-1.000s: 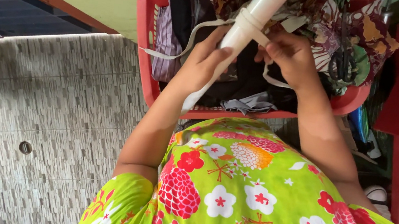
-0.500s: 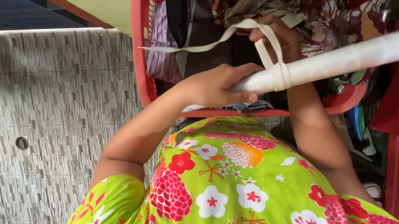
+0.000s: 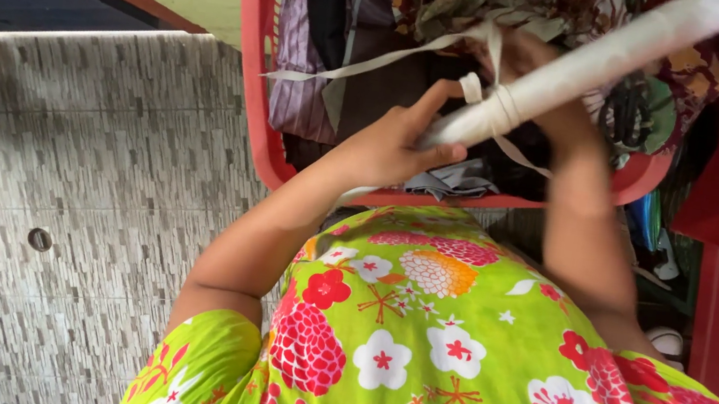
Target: Wrapping a white tube with a ribbon and organizing fabrics and a board in a storage area.
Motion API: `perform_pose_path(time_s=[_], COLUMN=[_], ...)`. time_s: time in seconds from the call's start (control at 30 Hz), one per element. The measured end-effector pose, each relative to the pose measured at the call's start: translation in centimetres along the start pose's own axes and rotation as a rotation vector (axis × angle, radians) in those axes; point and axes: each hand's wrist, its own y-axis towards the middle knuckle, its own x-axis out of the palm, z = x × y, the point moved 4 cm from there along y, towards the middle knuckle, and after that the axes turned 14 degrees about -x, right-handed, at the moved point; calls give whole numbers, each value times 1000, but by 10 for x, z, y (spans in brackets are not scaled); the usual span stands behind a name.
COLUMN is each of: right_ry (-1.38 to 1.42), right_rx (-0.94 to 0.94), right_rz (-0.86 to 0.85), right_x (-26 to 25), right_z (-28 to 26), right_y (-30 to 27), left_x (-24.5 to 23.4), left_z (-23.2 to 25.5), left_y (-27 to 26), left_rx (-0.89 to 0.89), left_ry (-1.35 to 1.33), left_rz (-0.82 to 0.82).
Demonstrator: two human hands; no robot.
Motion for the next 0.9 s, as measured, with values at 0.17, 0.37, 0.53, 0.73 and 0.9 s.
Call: perform_pose_path(time_s=[0.17,0.37,0.53,0.73,0.9], right_ry=[-225,-239,-590,-434,-473], right_rx=[260,-183,-458,-457,-445], right_rz=[-158,198,516,507,579], right_x=[-20,-27,-6,7,7], right_z=[32,-111,-139,-113,-125], right_y=[-34,-34,-3,7,8], left_x=[-16,-7,0,-1,-1], left_z=[-10,-18,-17,-23,-19], left_y=[-1,7,16,20,21], left_rx=[-36,50,49,75,84], left_ry=[218,372,480,497,558], left_rz=[188,358,440,491,561])
